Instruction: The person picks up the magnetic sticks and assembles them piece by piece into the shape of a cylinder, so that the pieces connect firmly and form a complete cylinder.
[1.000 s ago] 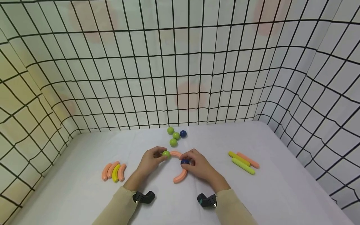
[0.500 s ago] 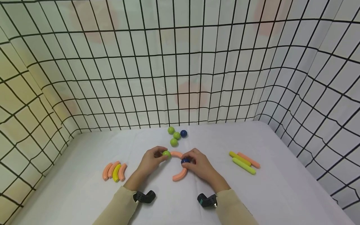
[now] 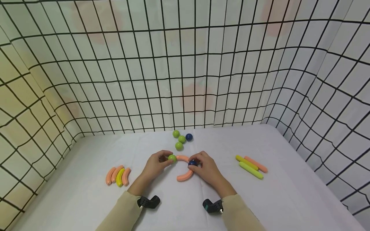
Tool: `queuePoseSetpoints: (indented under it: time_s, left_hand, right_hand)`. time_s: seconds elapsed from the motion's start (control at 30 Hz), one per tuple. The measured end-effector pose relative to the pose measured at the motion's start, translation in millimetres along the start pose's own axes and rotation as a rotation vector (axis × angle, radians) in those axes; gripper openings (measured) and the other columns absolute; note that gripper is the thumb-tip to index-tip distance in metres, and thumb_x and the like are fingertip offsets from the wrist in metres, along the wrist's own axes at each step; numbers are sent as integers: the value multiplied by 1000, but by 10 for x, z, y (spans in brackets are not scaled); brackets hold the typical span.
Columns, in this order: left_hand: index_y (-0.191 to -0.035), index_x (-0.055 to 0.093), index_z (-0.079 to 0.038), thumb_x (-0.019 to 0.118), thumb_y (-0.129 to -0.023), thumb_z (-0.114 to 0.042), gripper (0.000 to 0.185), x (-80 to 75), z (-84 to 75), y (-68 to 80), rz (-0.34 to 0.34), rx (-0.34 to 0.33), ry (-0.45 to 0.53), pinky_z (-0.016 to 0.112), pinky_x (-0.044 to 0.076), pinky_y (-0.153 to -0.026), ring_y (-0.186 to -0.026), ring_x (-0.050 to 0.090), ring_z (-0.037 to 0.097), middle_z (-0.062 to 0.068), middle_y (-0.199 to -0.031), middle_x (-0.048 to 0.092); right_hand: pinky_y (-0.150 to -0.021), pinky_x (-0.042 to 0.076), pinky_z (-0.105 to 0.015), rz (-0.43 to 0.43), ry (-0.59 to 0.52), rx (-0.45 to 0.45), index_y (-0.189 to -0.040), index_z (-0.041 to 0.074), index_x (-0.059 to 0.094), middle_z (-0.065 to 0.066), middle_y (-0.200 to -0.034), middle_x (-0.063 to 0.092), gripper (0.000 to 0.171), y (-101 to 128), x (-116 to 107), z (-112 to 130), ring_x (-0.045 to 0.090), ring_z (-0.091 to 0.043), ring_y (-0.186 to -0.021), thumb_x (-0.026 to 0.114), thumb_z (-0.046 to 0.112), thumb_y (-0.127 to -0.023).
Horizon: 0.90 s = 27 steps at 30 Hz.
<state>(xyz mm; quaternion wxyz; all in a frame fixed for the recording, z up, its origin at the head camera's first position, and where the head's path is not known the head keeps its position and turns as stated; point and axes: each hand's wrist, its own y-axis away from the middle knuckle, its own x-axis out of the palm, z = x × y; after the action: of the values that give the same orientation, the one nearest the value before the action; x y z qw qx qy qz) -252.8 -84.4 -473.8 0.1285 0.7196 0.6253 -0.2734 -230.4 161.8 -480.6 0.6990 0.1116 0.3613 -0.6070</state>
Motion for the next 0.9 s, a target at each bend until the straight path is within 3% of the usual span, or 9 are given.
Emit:
queuePoseSetpoints:
  time_s: [0.43,0.67,0.9]
  left_hand:
    - [-119,70,-16,76,-89,-19,31,-5,-21,10,6,7,-8,29,49,-77,-89,61,13,5,-111,71]
    - [-118,70,-16,76,-88,-18,31,2,20,23,-16,4,-35,30,48,-78,-88,61,13,4,-99,70]
    - [-119,69,-16,75,-89,-19,31,7,8,13,-9,28,-24,31,49,-80,-90,61,13,5,-110,71]
  right_hand:
    - [-72,44,-21,32,-17,45,-106,27,69,5,-101,61,21,4,1,-17,54,-12,-88,78,28,-87]
    - [-73,45,-21,58,-27,23,-112,30,67,7,-105,60,24,4,42,-41,54,-11,-90,75,32,-90]
    - [-82,43,-29,74,-47,-5,-108,33,71,6,-119,57,22,46,7,14,53,-16,-104,77,29,-87]
